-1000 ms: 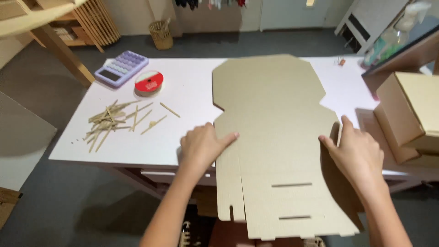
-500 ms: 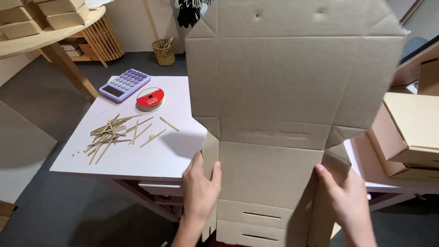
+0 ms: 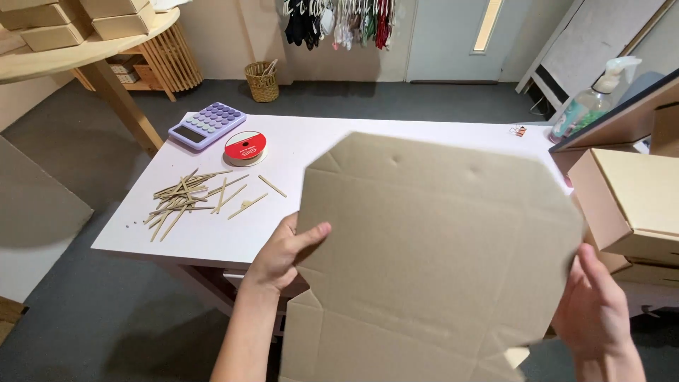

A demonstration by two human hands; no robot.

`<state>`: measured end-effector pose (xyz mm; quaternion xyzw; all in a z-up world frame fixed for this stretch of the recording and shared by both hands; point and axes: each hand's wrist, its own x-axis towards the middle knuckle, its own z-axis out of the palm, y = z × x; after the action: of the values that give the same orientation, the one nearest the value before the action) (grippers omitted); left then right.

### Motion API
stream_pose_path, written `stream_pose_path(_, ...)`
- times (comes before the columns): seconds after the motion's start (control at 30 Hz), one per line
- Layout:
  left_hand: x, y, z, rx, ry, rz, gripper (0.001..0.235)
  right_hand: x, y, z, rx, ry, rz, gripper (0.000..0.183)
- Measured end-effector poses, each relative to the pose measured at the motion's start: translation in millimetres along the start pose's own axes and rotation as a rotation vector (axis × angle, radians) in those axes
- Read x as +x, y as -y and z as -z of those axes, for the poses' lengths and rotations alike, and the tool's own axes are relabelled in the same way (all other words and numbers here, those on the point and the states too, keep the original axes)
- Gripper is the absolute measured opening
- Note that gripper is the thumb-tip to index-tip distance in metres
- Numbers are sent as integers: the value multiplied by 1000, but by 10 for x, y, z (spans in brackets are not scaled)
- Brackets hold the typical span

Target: The person assembles flat cardboard boxes by folding along pre-scored lines and inserting tabs into slots to form rectangular containers. They complete one box, place it aside, then repeat the process with a second identical box. The workspace includes a white table with wooden sticks, a spool of twine, and a calculator.

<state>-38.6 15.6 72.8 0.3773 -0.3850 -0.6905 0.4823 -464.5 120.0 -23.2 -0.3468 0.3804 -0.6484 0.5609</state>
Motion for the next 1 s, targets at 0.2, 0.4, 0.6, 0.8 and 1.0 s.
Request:
stream_pose_path(0.2,-187,149,-303,714,-107,-586,50,63,462,-1077,-781,-489,205,24)
stream_pose_path(0.4,-98,664,-341,1118,-583,-885,16,28,354,-1440,-1472,-603,575,31)
stream_pose_path(0.6,-242,126,-206,643,-87,-580,59,284,1201,-2172,-1738,-132,580,93)
stream_pose_path(0.8,-303,22,-88,540,16,-494,63,507,1231,-2457,-2006,52,96,35)
stream_pose_path(1.0,-250,106,-25,402,-33,-403,43,317,522,-2111,-2189,-253,1380,21)
